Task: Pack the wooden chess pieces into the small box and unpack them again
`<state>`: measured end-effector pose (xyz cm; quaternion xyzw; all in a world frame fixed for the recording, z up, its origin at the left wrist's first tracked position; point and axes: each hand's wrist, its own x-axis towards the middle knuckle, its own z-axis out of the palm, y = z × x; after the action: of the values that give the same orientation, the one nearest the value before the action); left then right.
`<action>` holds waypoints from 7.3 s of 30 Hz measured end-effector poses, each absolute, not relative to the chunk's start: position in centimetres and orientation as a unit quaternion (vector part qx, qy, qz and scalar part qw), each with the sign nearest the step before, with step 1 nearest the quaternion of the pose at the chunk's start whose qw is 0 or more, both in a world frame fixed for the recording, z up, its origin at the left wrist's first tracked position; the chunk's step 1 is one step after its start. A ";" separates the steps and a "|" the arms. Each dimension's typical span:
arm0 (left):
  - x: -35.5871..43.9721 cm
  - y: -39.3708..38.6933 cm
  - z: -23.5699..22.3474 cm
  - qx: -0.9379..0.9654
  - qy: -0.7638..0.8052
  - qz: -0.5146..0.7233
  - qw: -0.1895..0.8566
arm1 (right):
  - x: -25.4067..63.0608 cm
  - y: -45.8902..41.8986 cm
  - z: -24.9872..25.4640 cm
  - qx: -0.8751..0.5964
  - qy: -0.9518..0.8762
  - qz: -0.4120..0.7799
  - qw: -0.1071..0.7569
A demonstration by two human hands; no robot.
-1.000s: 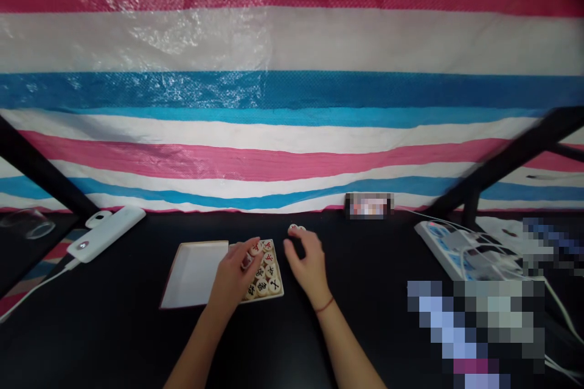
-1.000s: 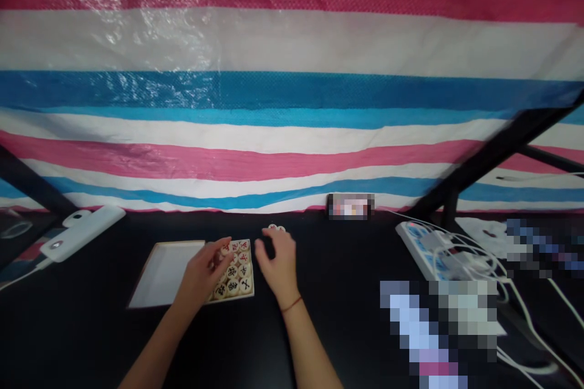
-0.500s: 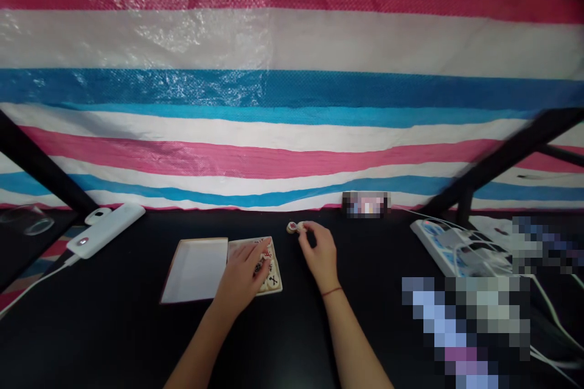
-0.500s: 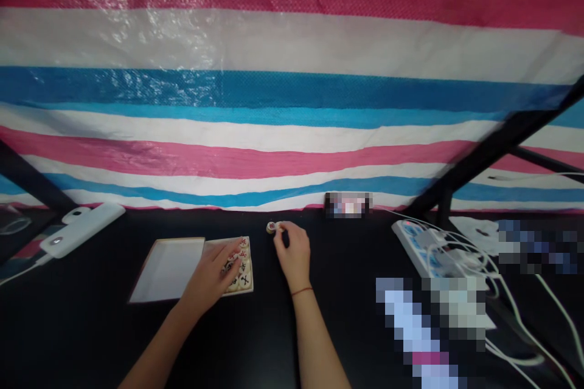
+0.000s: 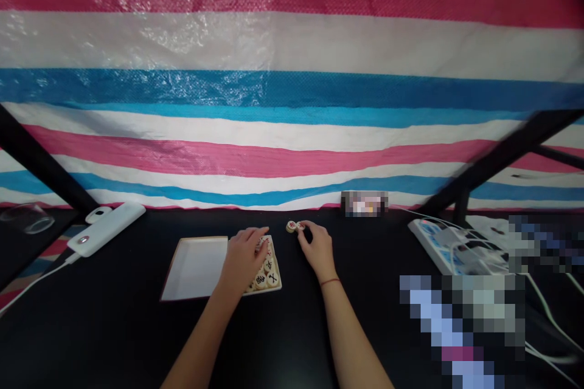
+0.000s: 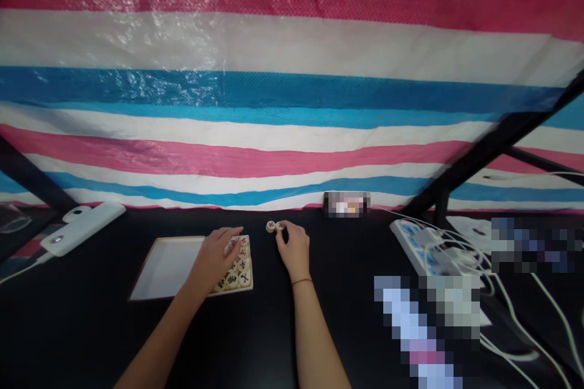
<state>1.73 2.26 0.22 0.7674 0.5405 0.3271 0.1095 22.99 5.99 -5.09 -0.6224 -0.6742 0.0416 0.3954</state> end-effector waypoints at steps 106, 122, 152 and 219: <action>1.1 0.7 -1.3 0.457 0.593 0.601 0.279 | 23.9 4.6 -4.7 -0.757 -0.575 0.033 0.310; 1.8 -0.2 -1.9 0.727 0.500 0.446 0.152 | 16.1 0.3 0.1 -0.462 -0.694 0.263 0.487; 1.6 0.0 -1.0 0.754 0.491 0.423 0.112 | 23.8 4.7 -4.9 -0.729 -0.588 0.066 0.343; 2.4 0.2 0.9 0.674 0.563 0.431 0.207 | 15.5 0.7 -1.4 -0.494 -0.707 0.159 0.480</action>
<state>2.44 0.17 0.92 0.6737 0.5633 0.4314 0.2067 15.50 0.68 -1.43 -0.4944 -0.7069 0.1589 0.4803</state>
